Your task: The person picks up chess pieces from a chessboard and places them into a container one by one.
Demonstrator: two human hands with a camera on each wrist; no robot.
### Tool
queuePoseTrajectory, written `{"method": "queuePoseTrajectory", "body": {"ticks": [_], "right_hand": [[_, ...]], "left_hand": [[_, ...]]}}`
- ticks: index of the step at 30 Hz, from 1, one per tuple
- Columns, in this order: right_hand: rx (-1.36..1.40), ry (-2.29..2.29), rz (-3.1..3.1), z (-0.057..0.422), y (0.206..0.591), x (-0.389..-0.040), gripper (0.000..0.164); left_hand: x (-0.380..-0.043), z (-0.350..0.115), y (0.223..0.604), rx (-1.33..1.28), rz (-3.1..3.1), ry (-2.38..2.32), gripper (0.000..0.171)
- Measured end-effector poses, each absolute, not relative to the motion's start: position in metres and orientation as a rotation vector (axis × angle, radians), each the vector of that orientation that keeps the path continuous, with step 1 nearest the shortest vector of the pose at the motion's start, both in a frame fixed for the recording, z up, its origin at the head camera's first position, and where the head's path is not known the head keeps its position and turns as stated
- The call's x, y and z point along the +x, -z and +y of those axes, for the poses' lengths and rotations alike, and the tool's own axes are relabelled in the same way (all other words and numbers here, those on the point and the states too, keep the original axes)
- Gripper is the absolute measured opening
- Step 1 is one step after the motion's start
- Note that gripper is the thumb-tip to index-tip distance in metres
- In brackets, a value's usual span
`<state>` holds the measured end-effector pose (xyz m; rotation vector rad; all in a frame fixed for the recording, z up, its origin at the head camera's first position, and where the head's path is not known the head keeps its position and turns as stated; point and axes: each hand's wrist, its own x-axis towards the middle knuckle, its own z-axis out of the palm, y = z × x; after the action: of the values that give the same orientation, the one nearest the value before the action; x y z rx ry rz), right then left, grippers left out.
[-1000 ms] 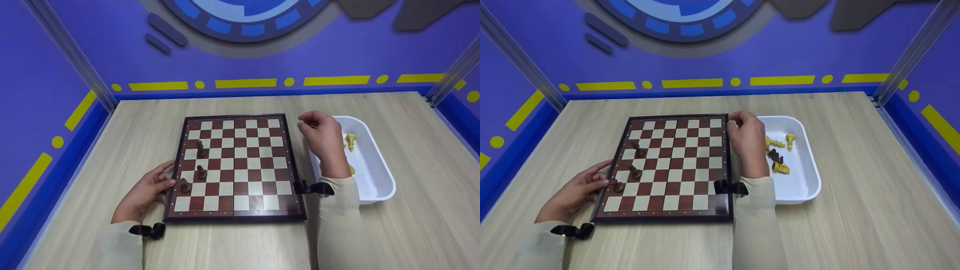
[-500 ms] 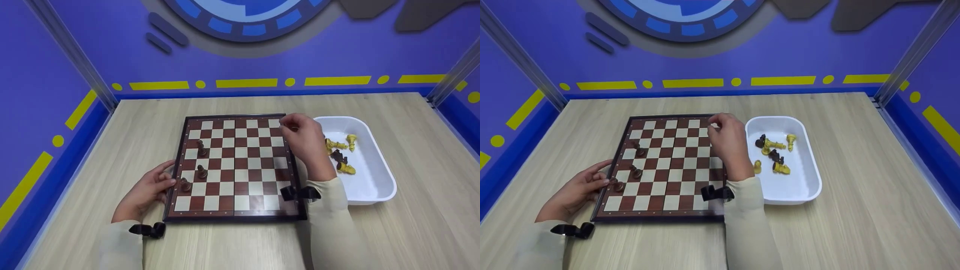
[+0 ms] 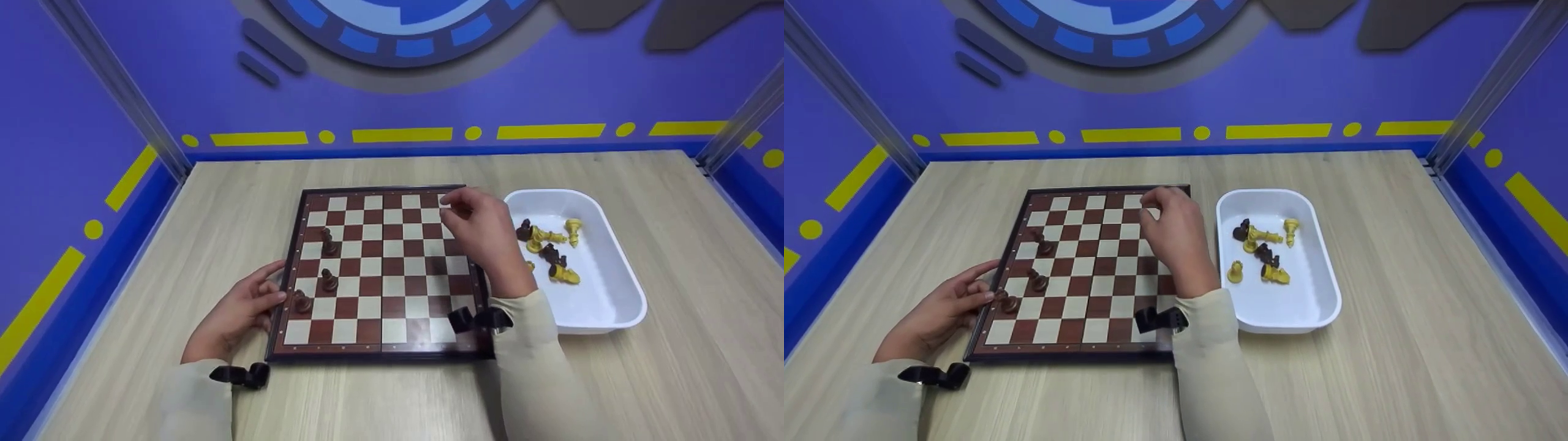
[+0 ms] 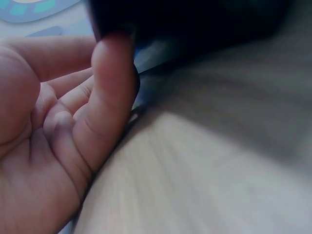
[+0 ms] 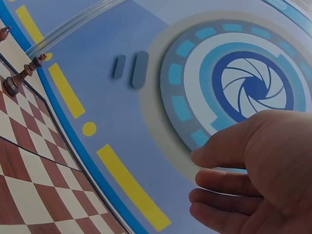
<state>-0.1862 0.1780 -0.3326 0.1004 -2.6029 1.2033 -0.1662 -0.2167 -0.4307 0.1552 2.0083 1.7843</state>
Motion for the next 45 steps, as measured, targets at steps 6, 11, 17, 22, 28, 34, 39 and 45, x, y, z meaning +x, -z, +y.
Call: {"method": "queuePoseTrajectory", "body": {"ticks": [6,11,17,22,28,34,39,45], "right_hand": [[0.163,-1.175,-2.617,0.170,0.333,-0.185,0.018],[0.193,-1.172,-2.635,0.164,0.334,-0.183,0.020],[0.280,-1.205,-2.595,0.157,0.339,-0.184,0.017],[0.323,-1.233,-2.608,0.149,0.341,-0.183,0.014],[0.331,-1.201,-2.617,0.141,0.339,-0.183,0.015],[0.371,-1.171,-2.632,0.134,0.340,-0.181,0.016],[0.407,-1.192,-2.632,0.127,0.343,-0.179,0.013],[0.479,-1.213,-2.612,0.116,0.350,-0.177,0.014]], "left_hand": [[-0.166,-0.217,0.432,0.165,2.000,-1.799,0.070],[-0.166,-0.217,0.432,0.165,1.982,-1.811,0.071],[-0.166,-0.216,0.432,0.155,1.985,-1.806,0.071],[-0.166,-0.217,0.431,0.156,1.996,-1.799,0.071],[-0.169,-0.215,0.430,0.148,1.991,-1.816,0.070],[-0.170,-0.215,0.429,0.155,1.986,-1.812,0.071],[-0.170,-0.215,0.429,0.170,1.980,-1.810,0.071],[-0.167,-0.217,0.431,0.172,1.982,-1.805,0.071]]}}
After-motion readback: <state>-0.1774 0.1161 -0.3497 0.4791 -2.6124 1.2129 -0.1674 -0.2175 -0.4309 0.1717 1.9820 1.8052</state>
